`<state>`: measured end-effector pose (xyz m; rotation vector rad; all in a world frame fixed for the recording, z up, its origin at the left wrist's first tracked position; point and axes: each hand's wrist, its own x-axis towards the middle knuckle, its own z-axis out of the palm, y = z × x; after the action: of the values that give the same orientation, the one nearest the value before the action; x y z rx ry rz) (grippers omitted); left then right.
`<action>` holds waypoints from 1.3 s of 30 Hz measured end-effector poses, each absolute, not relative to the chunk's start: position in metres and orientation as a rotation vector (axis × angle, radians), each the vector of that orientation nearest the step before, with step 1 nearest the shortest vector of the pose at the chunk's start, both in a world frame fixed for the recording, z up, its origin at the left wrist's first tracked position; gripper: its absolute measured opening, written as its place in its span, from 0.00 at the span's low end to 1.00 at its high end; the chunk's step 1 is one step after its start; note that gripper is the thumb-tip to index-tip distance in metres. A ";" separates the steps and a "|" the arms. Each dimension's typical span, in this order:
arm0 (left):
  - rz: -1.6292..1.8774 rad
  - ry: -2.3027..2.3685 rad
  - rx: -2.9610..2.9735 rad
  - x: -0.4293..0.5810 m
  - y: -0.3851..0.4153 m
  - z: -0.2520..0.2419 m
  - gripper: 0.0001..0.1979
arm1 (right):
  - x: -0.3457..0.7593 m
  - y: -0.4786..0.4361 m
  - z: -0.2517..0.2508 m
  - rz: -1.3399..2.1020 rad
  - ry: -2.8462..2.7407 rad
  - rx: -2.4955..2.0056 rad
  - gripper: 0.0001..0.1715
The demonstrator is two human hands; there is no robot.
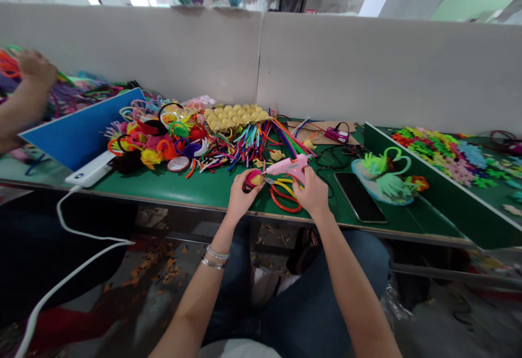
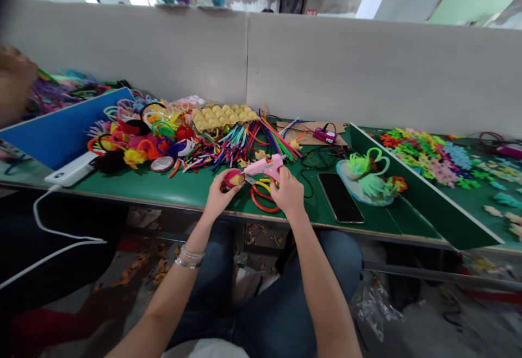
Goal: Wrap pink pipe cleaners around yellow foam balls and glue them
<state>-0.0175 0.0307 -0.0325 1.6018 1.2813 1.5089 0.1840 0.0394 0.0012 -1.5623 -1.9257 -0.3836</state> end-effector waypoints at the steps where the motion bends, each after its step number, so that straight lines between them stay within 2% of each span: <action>1: 1.509 1.280 1.603 -0.017 0.031 -0.033 0.21 | 0.184 0.039 0.001 -0.383 -1.925 -1.563 0.18; 39: 1.533 1.138 1.451 -0.016 0.031 -0.031 0.24 | 0.185 0.040 0.001 -0.374 -1.951 -1.599 0.18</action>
<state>-0.0160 0.0313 -0.0313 1.4508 1.1377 1.5328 0.1849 0.0397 0.0009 -1.5994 -1.9512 -0.3739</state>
